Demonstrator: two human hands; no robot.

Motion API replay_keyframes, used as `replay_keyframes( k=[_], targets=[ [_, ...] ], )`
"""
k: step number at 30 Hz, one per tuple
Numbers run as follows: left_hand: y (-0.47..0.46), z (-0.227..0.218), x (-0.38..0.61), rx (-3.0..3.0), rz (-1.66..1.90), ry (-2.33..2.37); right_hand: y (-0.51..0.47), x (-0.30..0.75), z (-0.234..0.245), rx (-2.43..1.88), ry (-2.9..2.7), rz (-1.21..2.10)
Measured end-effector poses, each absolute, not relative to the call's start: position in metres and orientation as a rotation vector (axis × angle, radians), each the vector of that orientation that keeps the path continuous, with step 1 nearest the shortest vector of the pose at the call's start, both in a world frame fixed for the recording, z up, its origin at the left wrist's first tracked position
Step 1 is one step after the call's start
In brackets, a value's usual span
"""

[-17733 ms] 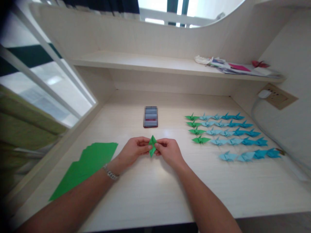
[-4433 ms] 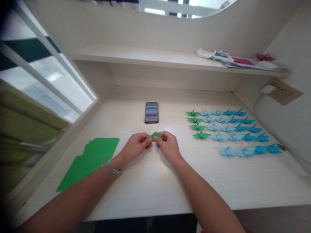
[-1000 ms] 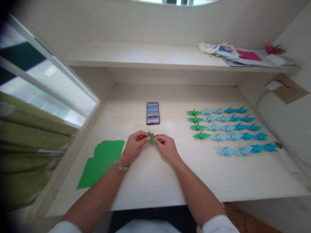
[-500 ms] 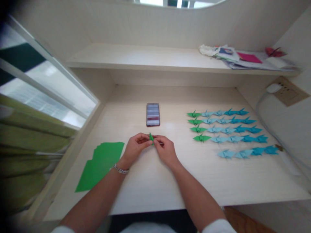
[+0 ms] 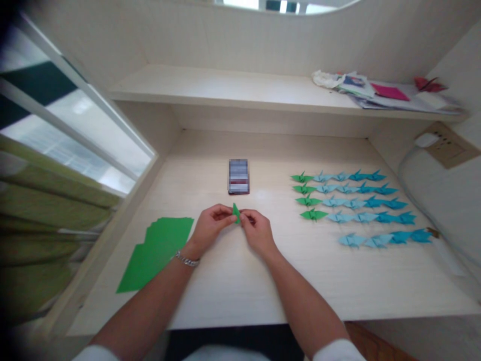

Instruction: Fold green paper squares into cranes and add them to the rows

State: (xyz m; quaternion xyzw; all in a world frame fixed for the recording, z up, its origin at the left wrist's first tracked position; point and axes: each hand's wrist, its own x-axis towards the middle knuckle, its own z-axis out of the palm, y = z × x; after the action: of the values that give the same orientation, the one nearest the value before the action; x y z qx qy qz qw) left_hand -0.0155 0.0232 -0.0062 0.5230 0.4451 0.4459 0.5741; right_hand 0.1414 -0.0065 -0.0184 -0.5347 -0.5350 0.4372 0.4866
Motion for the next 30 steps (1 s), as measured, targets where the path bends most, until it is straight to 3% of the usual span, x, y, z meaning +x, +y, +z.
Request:
replay_keyframes(
  k=[30],
  targets=[
    [0.0266, -0.0127, -0.0188, 1.352, 1.054, 1.073, -0.0058, 0.1397, -0.0165, -1.126, -1.228, 1.144]
  ],
)
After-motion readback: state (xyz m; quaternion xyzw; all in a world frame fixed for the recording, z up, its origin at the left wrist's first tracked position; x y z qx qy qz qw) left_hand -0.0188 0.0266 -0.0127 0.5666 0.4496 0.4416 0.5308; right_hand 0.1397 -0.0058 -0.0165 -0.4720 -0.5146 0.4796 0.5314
